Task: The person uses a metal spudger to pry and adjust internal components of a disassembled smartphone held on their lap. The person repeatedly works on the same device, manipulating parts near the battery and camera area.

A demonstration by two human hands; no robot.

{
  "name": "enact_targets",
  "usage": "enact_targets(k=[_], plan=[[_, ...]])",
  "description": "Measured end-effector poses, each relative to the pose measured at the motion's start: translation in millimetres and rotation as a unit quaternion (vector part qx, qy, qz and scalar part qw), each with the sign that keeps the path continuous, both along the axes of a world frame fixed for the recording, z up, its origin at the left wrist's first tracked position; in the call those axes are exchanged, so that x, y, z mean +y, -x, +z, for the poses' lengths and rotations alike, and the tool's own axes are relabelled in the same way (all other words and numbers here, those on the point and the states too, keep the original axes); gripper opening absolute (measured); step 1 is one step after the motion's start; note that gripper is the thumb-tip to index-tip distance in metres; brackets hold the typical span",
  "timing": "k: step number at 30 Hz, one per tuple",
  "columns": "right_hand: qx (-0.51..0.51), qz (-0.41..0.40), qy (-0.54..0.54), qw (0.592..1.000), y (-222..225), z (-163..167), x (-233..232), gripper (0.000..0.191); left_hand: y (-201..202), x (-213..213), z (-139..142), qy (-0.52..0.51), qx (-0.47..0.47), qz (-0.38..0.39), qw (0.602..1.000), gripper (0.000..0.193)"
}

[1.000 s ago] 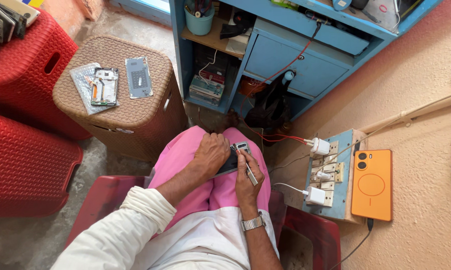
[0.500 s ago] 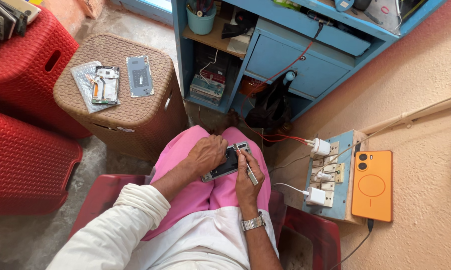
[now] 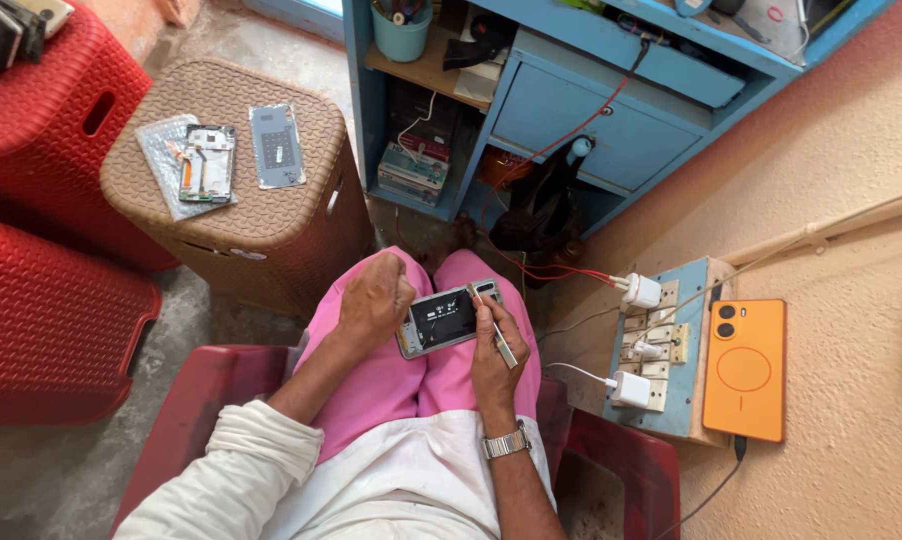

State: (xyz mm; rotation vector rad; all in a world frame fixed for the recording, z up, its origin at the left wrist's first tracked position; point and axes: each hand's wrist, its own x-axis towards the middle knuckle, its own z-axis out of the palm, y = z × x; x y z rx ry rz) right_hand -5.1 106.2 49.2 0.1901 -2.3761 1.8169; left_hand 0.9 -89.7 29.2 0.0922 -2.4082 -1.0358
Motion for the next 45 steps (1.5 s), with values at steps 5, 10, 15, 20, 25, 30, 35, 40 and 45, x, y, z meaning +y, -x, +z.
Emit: enact_targets(k=[5,10,15,20,25,30,35,40,45], plan=[[0.004,0.009,0.007,1.0,0,0,1,0.026,-1,-7,4,0.01,-0.046,0.024,0.999,0.014],[-0.004,0.009,0.016,1.0,1,-2,2,0.026,1,10,14,0.029,-0.052,-0.088,0.994,0.033],[0.003,0.016,0.025,1.0,2,-6,7,0.028,6,16,11,-0.053,-0.152,-0.083,0.984,0.028],[-0.082,0.011,0.154,0.985,5,-11,12,0.032,2,16,-7,-0.347,-0.218,-0.073,0.909,0.026],[-0.051,-0.057,0.091,0.993,8,-12,21,0.025,-4,21,-18,-0.416,-0.215,-0.088,0.879,0.024],[-0.001,-0.065,0.029,0.997,9,-9,29,0.019,-9,19,-16,-0.375,-0.177,-0.1,0.904,0.025],[0.006,-0.07,-0.007,0.997,8,-5,27,0.019,-12,23,-7,-0.344,-0.161,-0.106,0.919,0.025],[0.026,-0.075,-0.069,0.994,7,1,21,0.018,-13,23,2,-0.269,-0.115,-0.117,0.949,0.025],[0.06,-0.081,-0.098,0.99,1,7,16,0.015,-17,23,7,-0.217,-0.06,-0.121,0.967,0.023]])
